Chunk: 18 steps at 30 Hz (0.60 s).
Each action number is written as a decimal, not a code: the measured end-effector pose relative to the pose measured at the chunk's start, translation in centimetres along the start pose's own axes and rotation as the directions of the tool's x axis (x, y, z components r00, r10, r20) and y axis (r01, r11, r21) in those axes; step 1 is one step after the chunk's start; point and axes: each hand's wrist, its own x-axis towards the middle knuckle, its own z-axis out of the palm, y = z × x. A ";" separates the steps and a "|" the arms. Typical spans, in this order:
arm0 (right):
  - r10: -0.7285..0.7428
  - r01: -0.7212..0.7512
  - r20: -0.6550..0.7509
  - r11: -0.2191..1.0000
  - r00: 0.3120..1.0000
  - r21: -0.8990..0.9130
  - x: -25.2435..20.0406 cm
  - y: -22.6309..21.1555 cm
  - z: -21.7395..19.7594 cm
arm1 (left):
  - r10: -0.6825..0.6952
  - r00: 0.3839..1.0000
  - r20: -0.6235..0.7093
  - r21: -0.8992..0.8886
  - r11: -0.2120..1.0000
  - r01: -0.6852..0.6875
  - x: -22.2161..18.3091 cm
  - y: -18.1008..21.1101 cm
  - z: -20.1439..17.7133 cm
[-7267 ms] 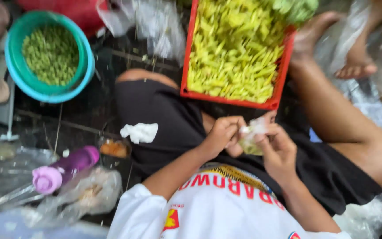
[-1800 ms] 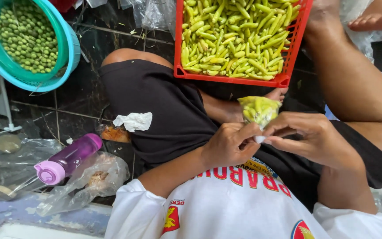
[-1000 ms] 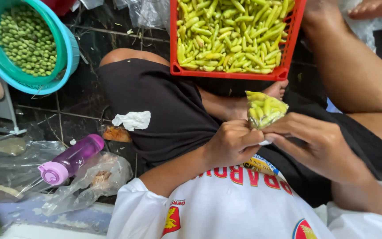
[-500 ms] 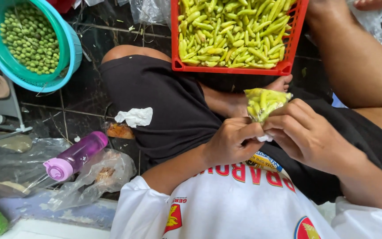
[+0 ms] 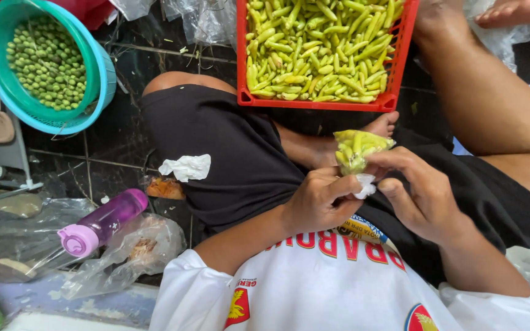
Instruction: A person sitting on a tiled floor is seen packing small green chilies from a red plastic crate into small, clear plastic bags.
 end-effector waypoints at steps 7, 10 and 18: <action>0.106 -0.108 0.126 0.994 0.986 0.010 1.3 -0.7 -1.4 | 0.013 1.000 -0.005 0.055 0.998 -0.013 0.9 0.8 -0.3; 0.144 -0.136 -0.043 0.979 0.989 0.153 0.3 1.4 1.0 | 0.037 0.999 -0.031 0.141 0.990 -0.032 1.1 0.4 -0.3; 0.362 -0.299 -0.107 0.876 0.926 0.377 -0.2 2.4 1.9 | -0.050 0.997 -0.060 0.236 0.970 0.063 0.7 -1.1 -0.3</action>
